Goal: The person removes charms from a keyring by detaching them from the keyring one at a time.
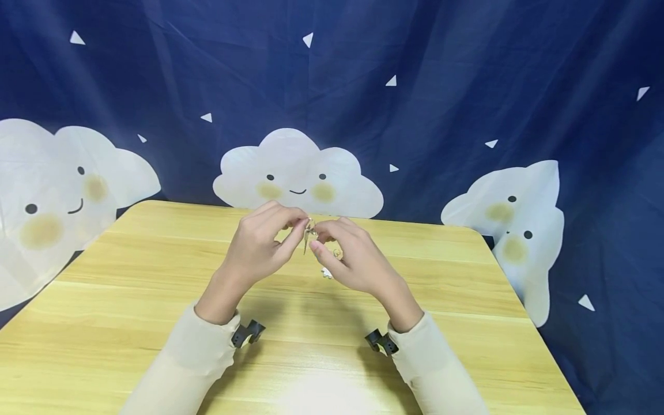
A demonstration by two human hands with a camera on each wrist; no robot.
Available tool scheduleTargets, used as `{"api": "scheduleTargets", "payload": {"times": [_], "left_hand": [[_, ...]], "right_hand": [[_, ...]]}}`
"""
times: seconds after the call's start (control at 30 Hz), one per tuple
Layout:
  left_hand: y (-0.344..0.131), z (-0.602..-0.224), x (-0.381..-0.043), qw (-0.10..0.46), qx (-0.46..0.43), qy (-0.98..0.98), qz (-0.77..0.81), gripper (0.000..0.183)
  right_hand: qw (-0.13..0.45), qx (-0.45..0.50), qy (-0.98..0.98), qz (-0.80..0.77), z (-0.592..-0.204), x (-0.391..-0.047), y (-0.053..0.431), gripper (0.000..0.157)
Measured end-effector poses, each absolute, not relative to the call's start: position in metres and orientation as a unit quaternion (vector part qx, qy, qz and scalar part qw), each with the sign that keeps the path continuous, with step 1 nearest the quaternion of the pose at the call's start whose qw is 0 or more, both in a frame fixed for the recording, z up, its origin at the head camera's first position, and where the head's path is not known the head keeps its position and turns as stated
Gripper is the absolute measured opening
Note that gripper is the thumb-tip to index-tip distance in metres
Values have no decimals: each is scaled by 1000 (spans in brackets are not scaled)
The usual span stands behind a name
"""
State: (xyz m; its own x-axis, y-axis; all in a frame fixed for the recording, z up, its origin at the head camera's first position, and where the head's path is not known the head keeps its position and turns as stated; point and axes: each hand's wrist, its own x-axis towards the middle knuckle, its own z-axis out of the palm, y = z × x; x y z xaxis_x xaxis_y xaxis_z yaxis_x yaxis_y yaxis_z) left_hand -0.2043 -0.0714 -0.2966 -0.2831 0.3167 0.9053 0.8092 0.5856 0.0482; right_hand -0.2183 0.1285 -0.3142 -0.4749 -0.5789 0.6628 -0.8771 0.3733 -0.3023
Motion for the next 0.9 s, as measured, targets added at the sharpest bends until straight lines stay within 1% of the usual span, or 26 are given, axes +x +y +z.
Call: {"api": "scheduleTargets", "payload": {"times": [0.17, 0.33, 0.6, 0.9], "left_hand": [[-72, -297, -205, 468, -371, -757, -265, 10], [-71, -297, -205, 468, -370, -756, -268, 10], [-68, -296, -205, 466, -375, -750, -283, 10], [-66, -298, -204, 460, -381, -742, -304, 6]], "right_hand": [[249, 463, -791, 313, -312, -216, 128, 18], [282, 468, -782, 300, -309, -214, 128, 17], [342, 482, -748, 301, -303, -212, 130, 23], [378, 492, -730, 287, -296, -208, 131, 22]]}}
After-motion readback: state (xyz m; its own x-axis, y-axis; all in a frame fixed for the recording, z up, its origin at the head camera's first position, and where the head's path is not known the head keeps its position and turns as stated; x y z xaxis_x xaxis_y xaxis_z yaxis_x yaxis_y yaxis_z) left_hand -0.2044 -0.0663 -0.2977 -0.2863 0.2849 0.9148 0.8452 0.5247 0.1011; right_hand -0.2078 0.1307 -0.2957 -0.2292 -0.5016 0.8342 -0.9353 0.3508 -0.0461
